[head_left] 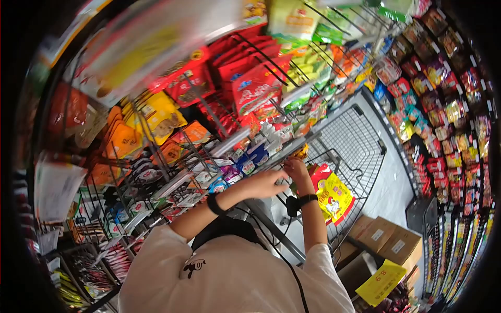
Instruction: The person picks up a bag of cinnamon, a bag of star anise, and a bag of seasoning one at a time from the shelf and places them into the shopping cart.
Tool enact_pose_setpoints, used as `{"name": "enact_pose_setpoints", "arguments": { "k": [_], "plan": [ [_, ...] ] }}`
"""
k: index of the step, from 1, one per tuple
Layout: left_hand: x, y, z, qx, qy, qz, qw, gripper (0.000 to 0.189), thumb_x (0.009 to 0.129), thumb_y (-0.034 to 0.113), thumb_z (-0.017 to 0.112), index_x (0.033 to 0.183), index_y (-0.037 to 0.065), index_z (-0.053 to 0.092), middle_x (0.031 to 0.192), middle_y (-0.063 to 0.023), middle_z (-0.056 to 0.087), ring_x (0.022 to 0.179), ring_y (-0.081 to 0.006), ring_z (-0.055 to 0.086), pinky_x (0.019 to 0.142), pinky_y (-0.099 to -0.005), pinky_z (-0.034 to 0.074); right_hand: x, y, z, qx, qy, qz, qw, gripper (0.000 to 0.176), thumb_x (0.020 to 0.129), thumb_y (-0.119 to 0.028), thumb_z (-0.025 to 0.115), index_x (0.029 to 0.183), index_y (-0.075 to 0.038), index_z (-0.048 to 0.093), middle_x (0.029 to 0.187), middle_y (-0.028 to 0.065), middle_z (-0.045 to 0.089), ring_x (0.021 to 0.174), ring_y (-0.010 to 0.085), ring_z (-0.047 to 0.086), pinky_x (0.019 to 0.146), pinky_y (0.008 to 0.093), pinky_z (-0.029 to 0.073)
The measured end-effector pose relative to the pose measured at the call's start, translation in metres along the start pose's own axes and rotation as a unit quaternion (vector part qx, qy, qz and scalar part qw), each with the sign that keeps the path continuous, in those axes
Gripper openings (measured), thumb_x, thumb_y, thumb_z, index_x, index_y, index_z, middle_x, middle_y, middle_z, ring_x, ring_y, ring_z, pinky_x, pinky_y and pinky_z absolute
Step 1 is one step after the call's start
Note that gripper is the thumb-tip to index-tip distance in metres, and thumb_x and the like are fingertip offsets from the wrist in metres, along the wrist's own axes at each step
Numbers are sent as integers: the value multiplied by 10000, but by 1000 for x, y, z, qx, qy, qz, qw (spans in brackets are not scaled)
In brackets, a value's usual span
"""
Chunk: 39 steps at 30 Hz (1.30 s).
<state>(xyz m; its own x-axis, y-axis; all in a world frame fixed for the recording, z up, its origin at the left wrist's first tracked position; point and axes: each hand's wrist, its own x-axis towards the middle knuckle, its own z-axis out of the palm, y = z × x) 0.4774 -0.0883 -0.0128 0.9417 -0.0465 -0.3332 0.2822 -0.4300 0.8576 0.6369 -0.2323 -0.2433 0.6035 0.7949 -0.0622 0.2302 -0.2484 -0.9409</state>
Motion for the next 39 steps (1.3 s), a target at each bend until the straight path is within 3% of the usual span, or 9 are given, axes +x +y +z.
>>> {"name": "enact_pose_setpoints", "arguments": {
  "k": [2,4,7,11,13,17,19,24,39],
  "plan": [
    [-39,-19,12,58,-12,11,998,423,853,353,566,1119,25,540,1072,-173,585,1012,-309,558,865,-373,440,-7,-35,2,313,28,150,937,226,788,-48,558,1009,-3,581,982,89,576,830,234,599,722,339,513],
    [-71,-28,10,180,-99,-23,978,420,833,343,566,1116,33,550,1068,-156,582,1083,-305,515,972,-392,367,-23,-85,-9,423,-15,211,881,250,758,87,580,1000,30,612,1103,83,536,921,223,609,777,319,529],
    [-107,-56,22,241,6,176,954,399,759,218,641,1119,70,552,1138,-89,514,1182,-248,420,1082,-436,218,-50,-147,-6,275,4,128,953,242,851,-84,522,1079,-8,546,992,84,588,819,193,595,741,300,495],
    [-112,-65,28,295,66,224,926,483,698,186,691,1131,49,527,1074,-118,496,1153,-266,419,1061,-414,229,-95,-205,-6,155,-14,168,973,241,879,-139,541,1081,-7,551,952,79,623,789,179,593,721,273,471],
    [-115,-64,33,331,114,240,906,560,659,280,728,1125,39,529,1064,-148,490,1132,-307,418,1044,-425,239,-129,-224,4,-92,-32,58,994,281,859,-187,587,1080,-16,557,938,139,622,790,224,602,724,303,475],
    [-113,-68,38,358,127,235,895,699,620,415,740,1159,32,513,1072,-171,483,1128,-341,404,1040,-457,231,-212,-258,22,-274,-144,150,939,395,819,-243,642,1137,-37,530,1018,204,602,917,346,588,788,379,471],
    [-111,-68,39,365,99,218,900,722,622,435,735,1174,32,504,1083,-176,481,1128,-343,399,1041,-463,226,-254,-256,33,-260,-72,171,948,529,769,-246,681,1194,-41,444,961,224,595,889,390,575,763,441,462],
    [-99,-73,44,402,58,183,895,762,642,409,732,1238,33,443,1170,-204,452,1197,-357,347,1074,-477,148,-317,-199,34,-486,134,265,822,277,695,-183,678,869,-57,503,771,139,592,764,337,581,647,449,455],
    [2,-52,58,463,28,104,880,821,676,388,685,1355,93,331,1418,-203,261,1351,-341,145,1105,-460,-19,-279,-142,-23,-604,289,145,728,164,611,-157,639,668,-108,494,611,54,559,607,241,577,528,374,452]
  ]
}}
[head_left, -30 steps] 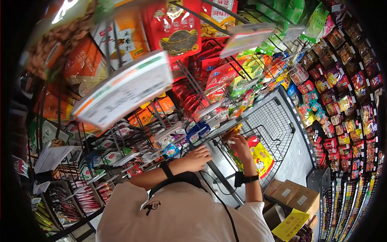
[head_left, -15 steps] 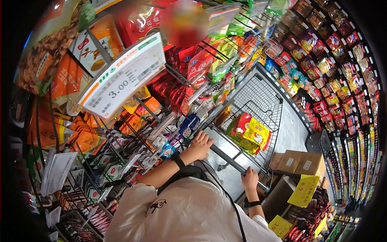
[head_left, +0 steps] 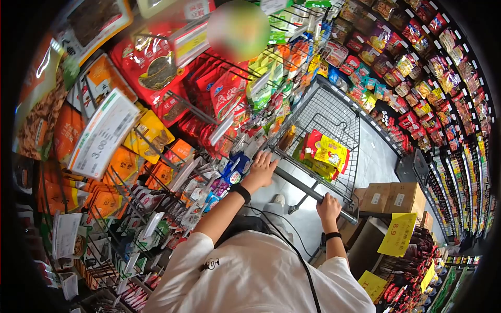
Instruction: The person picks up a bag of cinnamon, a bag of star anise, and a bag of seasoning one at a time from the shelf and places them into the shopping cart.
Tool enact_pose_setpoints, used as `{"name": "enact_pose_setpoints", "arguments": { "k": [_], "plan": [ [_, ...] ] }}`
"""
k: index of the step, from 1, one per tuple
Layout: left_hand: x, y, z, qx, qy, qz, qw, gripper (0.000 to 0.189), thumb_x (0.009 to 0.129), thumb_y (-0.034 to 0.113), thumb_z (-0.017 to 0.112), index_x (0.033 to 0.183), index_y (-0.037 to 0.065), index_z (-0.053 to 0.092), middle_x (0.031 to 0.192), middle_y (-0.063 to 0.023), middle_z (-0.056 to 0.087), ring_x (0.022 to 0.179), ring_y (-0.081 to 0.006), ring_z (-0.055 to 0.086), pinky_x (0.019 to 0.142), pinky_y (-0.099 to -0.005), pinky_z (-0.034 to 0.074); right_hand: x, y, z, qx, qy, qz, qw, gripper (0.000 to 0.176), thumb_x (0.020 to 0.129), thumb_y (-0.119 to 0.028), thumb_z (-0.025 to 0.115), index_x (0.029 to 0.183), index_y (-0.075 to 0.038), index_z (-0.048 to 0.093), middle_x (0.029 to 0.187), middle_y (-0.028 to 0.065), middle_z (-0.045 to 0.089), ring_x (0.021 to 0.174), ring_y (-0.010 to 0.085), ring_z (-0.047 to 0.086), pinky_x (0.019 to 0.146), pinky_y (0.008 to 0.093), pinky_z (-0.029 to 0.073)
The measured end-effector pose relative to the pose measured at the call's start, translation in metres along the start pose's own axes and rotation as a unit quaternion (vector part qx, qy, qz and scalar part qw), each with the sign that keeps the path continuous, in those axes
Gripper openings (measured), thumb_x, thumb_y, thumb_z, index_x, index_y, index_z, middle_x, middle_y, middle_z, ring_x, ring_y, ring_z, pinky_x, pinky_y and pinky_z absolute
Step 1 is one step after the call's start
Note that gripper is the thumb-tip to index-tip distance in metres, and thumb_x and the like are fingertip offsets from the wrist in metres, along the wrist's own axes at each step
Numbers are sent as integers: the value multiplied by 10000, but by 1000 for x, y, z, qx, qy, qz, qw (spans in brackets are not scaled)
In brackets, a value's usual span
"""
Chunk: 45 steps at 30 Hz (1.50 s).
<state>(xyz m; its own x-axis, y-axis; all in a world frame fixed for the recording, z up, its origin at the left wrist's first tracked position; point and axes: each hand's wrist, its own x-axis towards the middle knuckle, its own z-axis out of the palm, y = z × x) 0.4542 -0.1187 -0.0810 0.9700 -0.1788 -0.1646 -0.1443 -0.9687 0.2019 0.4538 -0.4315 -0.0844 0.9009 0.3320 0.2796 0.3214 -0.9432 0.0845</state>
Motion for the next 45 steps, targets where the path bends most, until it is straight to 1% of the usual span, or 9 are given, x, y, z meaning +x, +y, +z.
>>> {"name": "enact_pose_setpoints", "arguments": {
  "k": [12,17,21,24,28,34,38,41,45],
  "plan": [
    [147,31,-19,39,28,-104,993,661,742,215,562,1362,122,352,1420,-151,300,1363,-312,142,1104,-454,-46,116,76,38,23,-39,28,999,195,621,-202,655,708,-76,535,624,84,592,617,261,593,586,363,484],
    [199,35,-14,12,156,-118,981,584,672,139,602,1228,32,462,1299,-162,436,1332,-312,236,1107,-457,91,162,100,48,28,-48,23,998,178,659,-221,623,714,-74,537,657,111,620,667,272,628,598,389,500],
    [224,17,-52,-245,-11,-93,965,754,771,473,593,1339,33,365,1434,-181,261,1327,-319,244,1090,-401,192,199,126,54,51,-115,39,991,176,687,-198,563,786,-56,594,741,159,647,731,315,639,658,423,498],
    [172,-10,-91,-358,-62,-105,926,704,829,491,541,1301,-8,386,1327,-212,418,1222,-302,420,998,-339,347,219,129,59,45,-144,48,987,172,698,-188,534,797,-72,614,767,168,654,774,322,645,667,431,500],
    [82,-34,-98,-423,149,-170,878,535,892,362,545,1272,8,416,1275,-159,477,1175,-265,469,960,-337,388,241,137,64,37,-144,50,988,208,724,-225,531,822,-71,631,786,165,654,739,346,641,673,453,498],
    [5,-61,-47,-606,406,-291,619,339,876,169,591,1153,-5,500,1144,-113,569,1058,-170,539,886,-270,431,257,138,69,62,-227,71,969,357,721,-288,629,975,-42,576,877,208,636,844,371,614,780,459,478],
    [-8,-83,-52,-667,457,-344,477,357,859,166,596,1188,94,476,1180,-81,526,1101,-152,486,869,-286,427,274,126,61,37,-320,-29,946,514,717,-360,664,1025,38,566,973,260,607,968,387,573,844,434,469],
    [5,-107,-74,-605,551,-337,466,465,840,128,611,1228,50,367,1113,-113,550,992,-160,537,826,-268,436,317,67,33,39,-376,-169,910,514,755,-386,640,1034,39,562,1056,248,583,1003,386,553,854,447,451],
    [14,-163,-56,-552,596,-267,519,561,754,18,667,1194,-19,321,1090,-157,527,1028,-220,532,877,-297,439,355,-44,2,339,-262,-304,851,403,803,-255,620,1080,28,546,1032,230,602,957,359,585,822,408,465]
  ]
}}
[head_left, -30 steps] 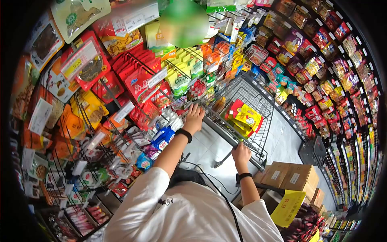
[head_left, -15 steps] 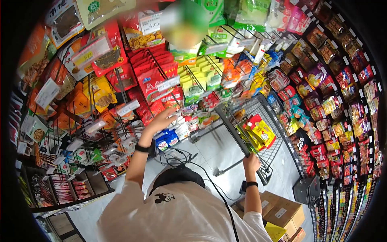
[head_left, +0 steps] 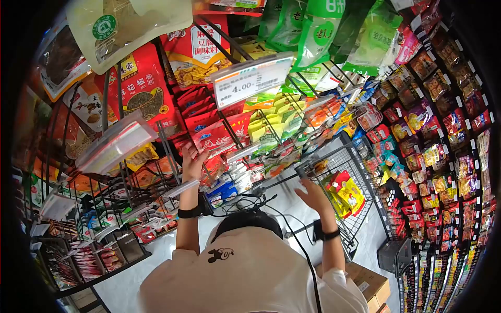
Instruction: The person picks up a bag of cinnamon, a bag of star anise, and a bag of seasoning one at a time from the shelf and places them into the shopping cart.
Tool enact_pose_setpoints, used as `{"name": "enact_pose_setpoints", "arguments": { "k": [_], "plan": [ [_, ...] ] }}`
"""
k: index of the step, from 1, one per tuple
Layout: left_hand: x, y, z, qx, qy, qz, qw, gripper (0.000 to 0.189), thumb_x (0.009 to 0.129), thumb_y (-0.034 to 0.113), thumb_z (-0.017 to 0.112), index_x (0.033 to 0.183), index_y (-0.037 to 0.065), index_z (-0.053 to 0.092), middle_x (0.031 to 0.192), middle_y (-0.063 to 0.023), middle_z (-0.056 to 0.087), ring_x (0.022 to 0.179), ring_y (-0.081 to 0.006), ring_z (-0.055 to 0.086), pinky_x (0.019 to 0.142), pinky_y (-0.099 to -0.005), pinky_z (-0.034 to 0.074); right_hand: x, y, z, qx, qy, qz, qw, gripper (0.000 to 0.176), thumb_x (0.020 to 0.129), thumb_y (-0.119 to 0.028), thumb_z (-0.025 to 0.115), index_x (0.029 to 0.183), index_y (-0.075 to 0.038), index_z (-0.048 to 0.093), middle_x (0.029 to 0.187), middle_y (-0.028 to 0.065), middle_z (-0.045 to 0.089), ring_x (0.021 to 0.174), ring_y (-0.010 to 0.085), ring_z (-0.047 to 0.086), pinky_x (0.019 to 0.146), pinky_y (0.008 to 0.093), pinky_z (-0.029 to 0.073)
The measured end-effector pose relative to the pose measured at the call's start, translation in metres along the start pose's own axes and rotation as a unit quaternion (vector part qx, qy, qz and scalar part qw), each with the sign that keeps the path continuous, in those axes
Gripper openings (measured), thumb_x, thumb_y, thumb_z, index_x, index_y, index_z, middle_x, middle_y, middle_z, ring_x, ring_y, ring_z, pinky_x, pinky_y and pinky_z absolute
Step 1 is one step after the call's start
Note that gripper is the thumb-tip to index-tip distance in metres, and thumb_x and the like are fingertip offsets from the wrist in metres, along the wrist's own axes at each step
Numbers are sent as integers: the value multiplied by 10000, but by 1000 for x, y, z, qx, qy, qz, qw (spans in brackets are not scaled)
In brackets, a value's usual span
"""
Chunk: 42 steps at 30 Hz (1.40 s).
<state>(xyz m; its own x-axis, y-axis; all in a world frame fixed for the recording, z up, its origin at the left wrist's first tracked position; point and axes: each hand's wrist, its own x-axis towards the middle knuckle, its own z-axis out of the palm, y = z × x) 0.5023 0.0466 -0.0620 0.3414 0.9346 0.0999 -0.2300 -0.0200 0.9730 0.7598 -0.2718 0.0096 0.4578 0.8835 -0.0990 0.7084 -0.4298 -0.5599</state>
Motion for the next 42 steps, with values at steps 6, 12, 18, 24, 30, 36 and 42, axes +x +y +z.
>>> {"name": "enact_pose_setpoints", "arguments": {
  "k": [6,12,18,24,30,36,42],
  "plan": [
    [-6,18,-5,-28,18,-27,999,484,731,-32,681,1097,-2,367,1064,-151,544,1062,-207,538,869,-300,469,130,-75,29,225,-70,-49,971,435,799,-260,658,1117,0,514,1017,149,611,806,231,624,700,321,491],
    [-30,60,-18,-6,-23,-92,995,235,830,25,597,1053,-13,530,1040,-102,589,1042,-185,565,902,-282,451,200,-75,77,316,-21,-67,946,462,748,-94,683,1146,-5,463,1050,124,568,902,198,592,755,300,485],
    [-34,82,-76,-13,-60,-67,996,301,940,223,464,1158,23,519,1090,-92,575,1060,-189,534,914,-317,433,204,-82,81,437,-134,-145,878,374,800,-1,599,1148,-22,463,1096,86,533,977,168,567,842,307,485],
    [-50,116,-135,112,102,-122,981,340,896,204,524,1204,61,493,1192,-60,525,1067,-170,527,928,-332,414,201,-97,80,495,-181,-55,848,372,802,-33,621,1138,-7,464,1069,85,576,960,175,580,840,318,492],
    [-52,104,-175,79,178,-84,977,386,873,259,558,1205,73,493,1230,-54,499,1055,-134,531,870,-270,424,197,-100,80,477,-194,-60,855,337,823,-90,617,1112,10,476,1044,120,602,967,186,598,807,335,540],
    [-27,69,-91,-38,-64,-43,996,366,878,230,578,1181,43,493,1173,-91,512,1102,-174,501,899,-287,417,191,-112,75,506,-184,28,842,384,794,-123,683,1117,-16,506,980,54,626,866,129,592,775,266,475],
    [-5,17,-23,167,-119,-30,978,482,788,124,692,1191,32,443,1210,-95,462,1078,-184,511,854,-287,441,175,-114,77,472,-155,7,868,370,783,-225,709,1079,-52,570,919,14,623,786,100,571,684,247,459]
  ]
}}
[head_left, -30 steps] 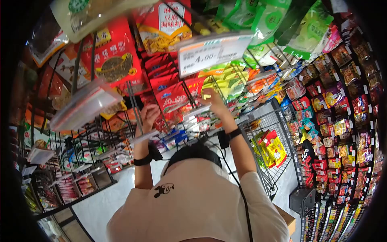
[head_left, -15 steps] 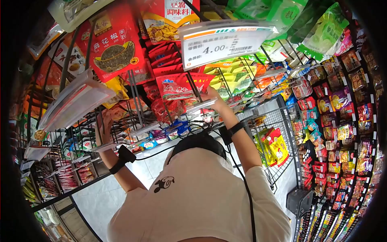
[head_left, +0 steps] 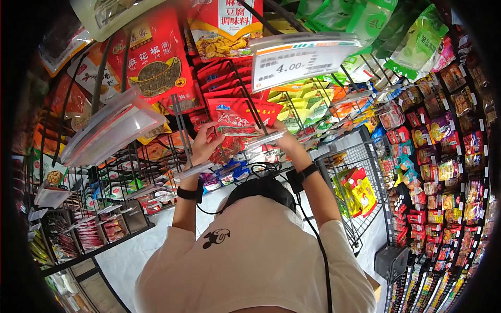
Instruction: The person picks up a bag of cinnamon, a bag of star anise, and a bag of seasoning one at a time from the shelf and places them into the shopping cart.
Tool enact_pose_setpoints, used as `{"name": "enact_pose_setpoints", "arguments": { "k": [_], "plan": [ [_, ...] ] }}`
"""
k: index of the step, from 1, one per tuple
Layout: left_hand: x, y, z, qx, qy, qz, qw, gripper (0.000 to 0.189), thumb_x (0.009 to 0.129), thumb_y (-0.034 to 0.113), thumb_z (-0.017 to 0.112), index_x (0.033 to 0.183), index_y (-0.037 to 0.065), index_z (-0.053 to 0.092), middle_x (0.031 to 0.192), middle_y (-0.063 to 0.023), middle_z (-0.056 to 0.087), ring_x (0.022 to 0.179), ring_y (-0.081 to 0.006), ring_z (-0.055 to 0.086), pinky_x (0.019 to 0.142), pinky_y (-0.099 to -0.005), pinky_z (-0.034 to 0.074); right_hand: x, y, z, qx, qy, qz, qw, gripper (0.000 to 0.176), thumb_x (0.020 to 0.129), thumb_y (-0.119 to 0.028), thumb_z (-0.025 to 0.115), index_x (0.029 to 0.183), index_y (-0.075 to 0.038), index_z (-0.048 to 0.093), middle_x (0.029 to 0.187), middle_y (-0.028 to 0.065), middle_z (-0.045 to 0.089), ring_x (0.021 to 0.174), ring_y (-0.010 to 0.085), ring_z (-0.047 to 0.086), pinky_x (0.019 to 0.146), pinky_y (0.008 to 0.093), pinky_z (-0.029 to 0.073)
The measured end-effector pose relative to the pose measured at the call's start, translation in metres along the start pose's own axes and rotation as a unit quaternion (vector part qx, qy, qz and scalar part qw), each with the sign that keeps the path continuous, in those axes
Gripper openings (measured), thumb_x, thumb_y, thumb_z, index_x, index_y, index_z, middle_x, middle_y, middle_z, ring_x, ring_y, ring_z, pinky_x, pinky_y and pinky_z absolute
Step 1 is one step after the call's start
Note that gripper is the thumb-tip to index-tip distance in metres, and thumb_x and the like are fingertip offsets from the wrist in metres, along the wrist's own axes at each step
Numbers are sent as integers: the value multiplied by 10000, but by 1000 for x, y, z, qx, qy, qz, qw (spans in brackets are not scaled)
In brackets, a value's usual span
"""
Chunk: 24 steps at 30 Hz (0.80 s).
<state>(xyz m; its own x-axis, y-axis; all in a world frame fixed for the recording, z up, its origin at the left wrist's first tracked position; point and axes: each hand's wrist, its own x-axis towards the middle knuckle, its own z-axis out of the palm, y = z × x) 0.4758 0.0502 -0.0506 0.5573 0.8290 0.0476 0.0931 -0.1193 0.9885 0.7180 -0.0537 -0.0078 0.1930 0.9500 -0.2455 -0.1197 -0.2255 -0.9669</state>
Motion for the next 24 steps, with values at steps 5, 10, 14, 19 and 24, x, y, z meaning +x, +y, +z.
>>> {"name": "enact_pose_setpoints", "arguments": {
  "k": [5,10,14,19,24],
  "plan": [
    [4,8,12,-7,14,-2,1000,464,770,163,723,1103,16,435,1063,-91,510,929,-161,554,753,-260,465,6,29,-12,-81,-7,-64,995,332,777,-251,713,1018,-44,618,836,7,631,766,79,564,674,251,466],
    [-15,33,7,-114,-73,-64,989,459,783,132,709,1119,12,421,998,-74,588,858,-107,581,725,-222,473,-20,15,-16,-84,-71,-29,994,289,872,-218,584,1065,-4,590,928,40,633,829,113,573,705,266,478],
    [-30,66,19,-72,-160,-25,984,496,820,133,667,1216,6,398,1109,-76,550,993,-133,531,849,-263,429,-44,-12,-3,-108,-66,52,991,368,889,-251,560,1178,-29,508,999,46,601,790,102,564,653,256,477],
    [-35,60,28,56,-92,42,993,577,787,145,689,1249,15,369,1218,-110,477,1114,-178,468,934,-327,382,-59,-34,7,-80,-68,49,993,358,883,-230,578,1164,-13,530,1075,56,591,941,114,542,792,267,454],
    [-46,86,24,-5,-101,36,994,553,758,156,716,1209,21,425,1148,-111,537,1063,-190,524,899,-325,412,-69,-22,12,-24,-78,-27,996,379,868,-262,606,1148,-15,542,1070,60,605,950,114,551,832,272,443]
  ]
}}
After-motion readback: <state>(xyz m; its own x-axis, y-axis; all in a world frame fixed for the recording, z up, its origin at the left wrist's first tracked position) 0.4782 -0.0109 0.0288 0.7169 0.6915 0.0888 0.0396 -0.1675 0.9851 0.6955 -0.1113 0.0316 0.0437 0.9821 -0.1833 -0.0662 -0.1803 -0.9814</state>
